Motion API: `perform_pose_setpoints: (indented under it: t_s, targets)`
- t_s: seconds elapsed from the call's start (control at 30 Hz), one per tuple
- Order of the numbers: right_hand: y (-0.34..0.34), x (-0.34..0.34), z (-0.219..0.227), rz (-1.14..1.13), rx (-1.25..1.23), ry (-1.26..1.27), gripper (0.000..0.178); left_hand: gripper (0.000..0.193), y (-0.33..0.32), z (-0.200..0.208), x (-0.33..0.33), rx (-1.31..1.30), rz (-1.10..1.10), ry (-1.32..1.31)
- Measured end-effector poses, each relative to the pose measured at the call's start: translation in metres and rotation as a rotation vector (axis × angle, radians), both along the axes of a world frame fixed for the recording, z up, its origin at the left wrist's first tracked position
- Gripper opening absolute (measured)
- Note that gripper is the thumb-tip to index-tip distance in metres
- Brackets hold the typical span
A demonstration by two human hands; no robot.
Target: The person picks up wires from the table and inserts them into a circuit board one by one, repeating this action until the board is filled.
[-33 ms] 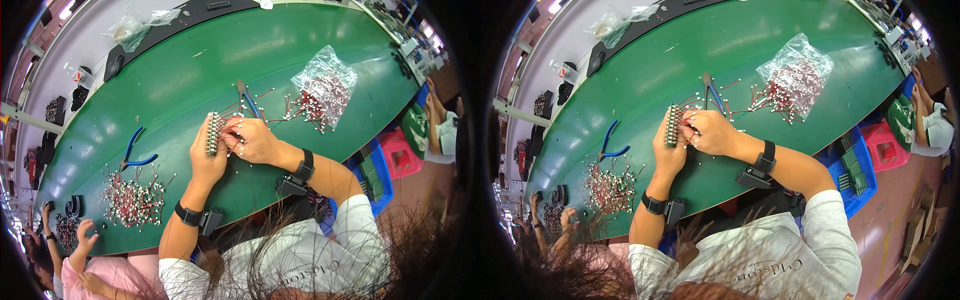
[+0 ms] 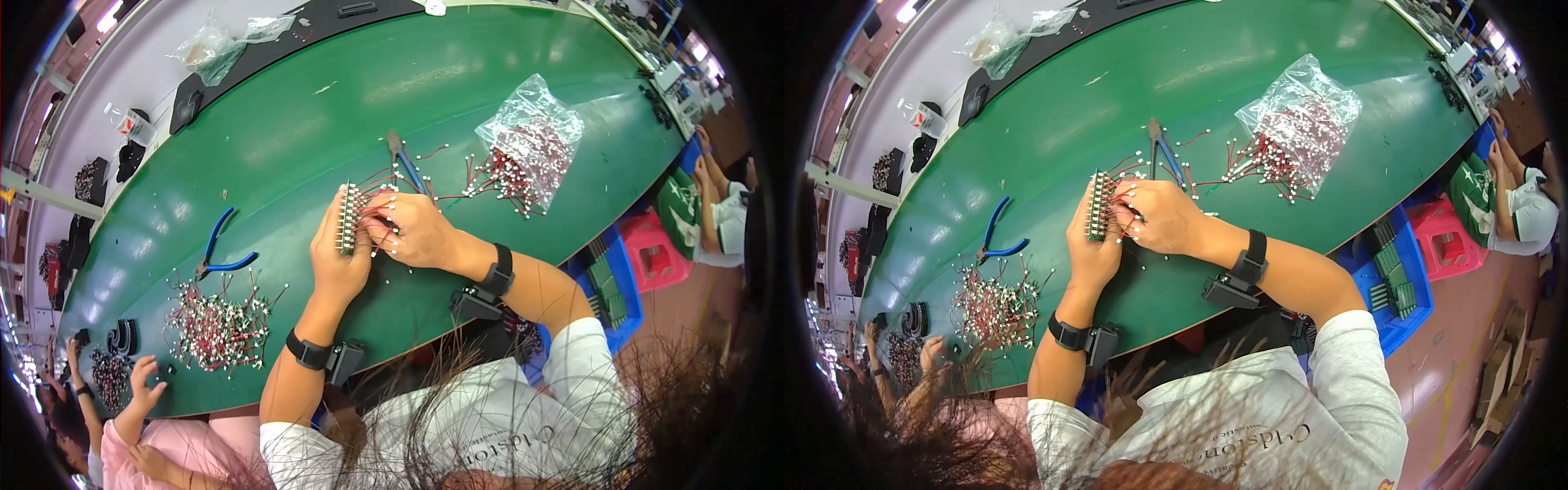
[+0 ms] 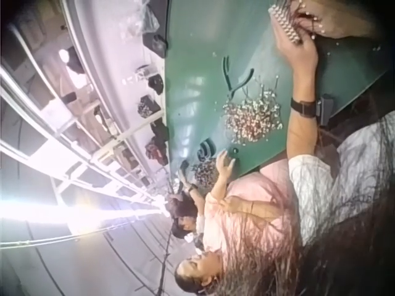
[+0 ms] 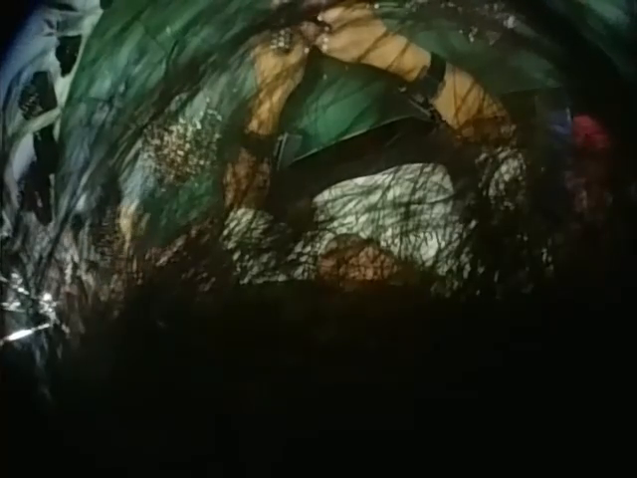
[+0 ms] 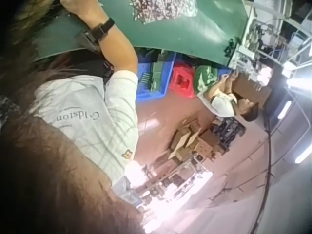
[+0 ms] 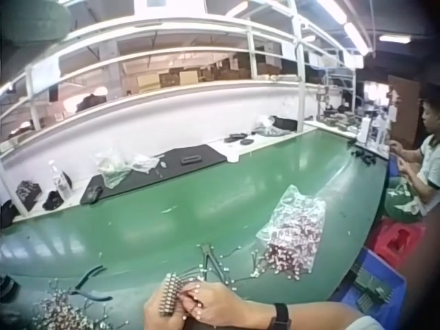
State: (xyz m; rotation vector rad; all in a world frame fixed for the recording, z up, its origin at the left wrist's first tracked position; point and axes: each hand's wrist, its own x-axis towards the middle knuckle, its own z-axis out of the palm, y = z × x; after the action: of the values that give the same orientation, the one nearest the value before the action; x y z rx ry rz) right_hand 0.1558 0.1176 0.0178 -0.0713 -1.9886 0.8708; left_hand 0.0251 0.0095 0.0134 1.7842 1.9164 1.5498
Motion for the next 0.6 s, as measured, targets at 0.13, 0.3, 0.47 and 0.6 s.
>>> perform_pose_setpoints:
  t_s: [0.13,0.3,0.47,0.6]
  targets:
    - [-0.0017,0.0027,0.0003,-0.06,-0.013,-0.076,0.014,0.058,-0.0005,0.0038,0.003,-0.029,-0.002,-0.062]
    - [-0.0026,0.0009,-0.0028,-0.064,-0.026,-0.01,0.016,0.059,-0.0003,-0.0026,0.001,-0.014,-0.02,-0.026]
    - [-0.0031,0.0003,-0.0022,-0.058,0.011,0.016,0.018,0.062,-0.0009,-0.0005,0.0011,-0.027,-0.031,-0.009]
    - [-0.0032,0.0027,0.001,-0.053,0.006,-0.03,0.019,0.062,-0.0009,0.0012,0.0009,-0.018,-0.041,0.011]
